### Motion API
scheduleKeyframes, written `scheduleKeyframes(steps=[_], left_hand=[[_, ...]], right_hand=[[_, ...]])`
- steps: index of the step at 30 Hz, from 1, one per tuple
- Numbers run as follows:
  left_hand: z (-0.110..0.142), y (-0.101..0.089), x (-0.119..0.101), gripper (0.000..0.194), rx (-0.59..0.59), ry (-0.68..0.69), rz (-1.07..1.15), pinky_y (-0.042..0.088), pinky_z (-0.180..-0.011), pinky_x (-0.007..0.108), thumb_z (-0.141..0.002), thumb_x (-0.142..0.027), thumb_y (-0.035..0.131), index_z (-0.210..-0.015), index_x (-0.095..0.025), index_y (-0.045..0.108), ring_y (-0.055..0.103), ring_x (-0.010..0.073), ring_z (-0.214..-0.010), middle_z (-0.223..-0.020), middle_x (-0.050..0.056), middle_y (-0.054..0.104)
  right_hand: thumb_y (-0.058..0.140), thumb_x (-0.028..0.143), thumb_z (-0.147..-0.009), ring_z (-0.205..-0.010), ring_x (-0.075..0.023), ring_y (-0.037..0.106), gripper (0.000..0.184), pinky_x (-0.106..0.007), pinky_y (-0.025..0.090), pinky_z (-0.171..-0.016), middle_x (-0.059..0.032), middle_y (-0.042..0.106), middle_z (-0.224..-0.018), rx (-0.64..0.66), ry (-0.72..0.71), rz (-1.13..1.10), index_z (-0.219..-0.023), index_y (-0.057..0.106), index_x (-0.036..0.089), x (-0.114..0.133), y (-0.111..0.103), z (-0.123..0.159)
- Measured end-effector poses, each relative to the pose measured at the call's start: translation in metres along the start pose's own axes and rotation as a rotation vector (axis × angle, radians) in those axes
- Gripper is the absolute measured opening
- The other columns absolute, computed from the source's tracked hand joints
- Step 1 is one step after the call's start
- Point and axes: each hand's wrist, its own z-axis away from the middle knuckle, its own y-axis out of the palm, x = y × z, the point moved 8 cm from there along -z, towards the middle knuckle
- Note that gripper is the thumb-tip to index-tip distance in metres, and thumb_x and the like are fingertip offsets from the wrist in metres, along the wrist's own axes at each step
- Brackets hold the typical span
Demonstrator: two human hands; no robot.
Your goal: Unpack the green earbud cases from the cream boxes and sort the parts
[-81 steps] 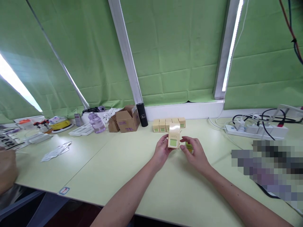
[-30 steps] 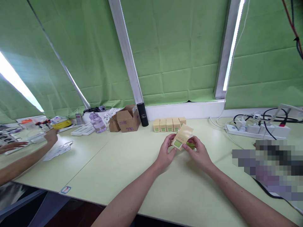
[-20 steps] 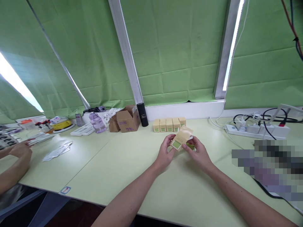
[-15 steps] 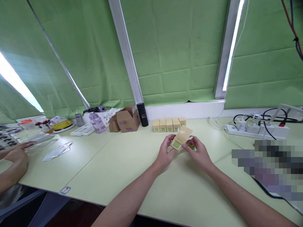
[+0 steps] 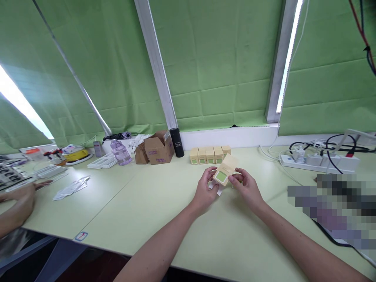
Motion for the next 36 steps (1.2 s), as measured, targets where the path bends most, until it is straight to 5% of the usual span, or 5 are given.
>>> scheduleKeyframes(steps=[7,15,21,26,36], left_hand=[[0.0005,-0.0047,-0.0014,0.04,-0.076,0.04,-0.116,0.046,-0.098,0.04,-0.086,-0.03,0.074,-0.124,-0.025,0.062,0.059,0.0277,-0.112,-0.124,0.01,0.067],[0.0009,-0.0021,-0.0018,0.037,-0.016,0.087,-0.186,0.047,-0.099,0.039,-0.103,-0.044,0.048,-0.132,-0.024,0.059,0.063,0.0273,-0.117,-0.131,0.011,0.068],[-0.0005,-0.0049,-0.0019,0.033,-0.06,0.084,-0.285,0.05,-0.093,0.035,-0.106,-0.041,0.043,-0.13,-0.024,0.058,0.065,0.024,-0.115,-0.127,0.008,0.069],[-0.0024,-0.0063,-0.003,0.025,-0.08,0.064,-0.271,0.05,-0.094,0.035,-0.099,-0.034,0.058,-0.121,-0.024,0.06,0.064,0.0239,-0.116,-0.123,0.008,0.07],[0.0017,-0.0008,0.0012,0.067,-0.013,-0.045,-0.165,0.049,-0.099,0.04,-0.076,-0.016,0.08,-0.135,-0.028,0.051,0.061,0.0281,-0.122,-0.127,0.009,0.068]], right_hand=[[0.079,0.062,-0.078,-0.093,-0.0273,0.07,0.064,-0.036,0.052,-0.076,-0.007,0.077,-0.09,-0.02,0.033,-0.043,-0.123,0.058,0.021,-0.0042,-0.0035,-0.0024],[0.08,0.063,-0.076,-0.086,-0.0265,0.071,0.063,-0.038,0.053,-0.077,-0.0071,0.078,-0.093,-0.042,0.094,-0.125,-0.119,0.06,0.022,-0.0089,-0.005,-0.0026],[0.08,0.064,-0.075,-0.092,-0.0266,0.069,0.063,-0.036,0.05,-0.078,-0.0048,0.076,-0.088,-0.03,0.114,-0.09,-0.118,0.06,0.023,-0.0091,-0.0024,-0.0018],[0.079,0.067,-0.075,-0.079,-0.0215,0.064,0.063,-0.033,0.047,-0.071,-0.0023,0.072,-0.083,-0.026,0.089,-0.034,-0.115,0.062,0.021,-0.0062,-0.0011,-0.0025],[0.079,0.067,-0.074,-0.083,-0.0228,0.065,0.059,-0.034,0.05,-0.075,-0.004,0.072,-0.086,-0.038,0.08,-0.005,-0.107,0.067,0.02,-0.0056,-0.0031,-0.0041]])
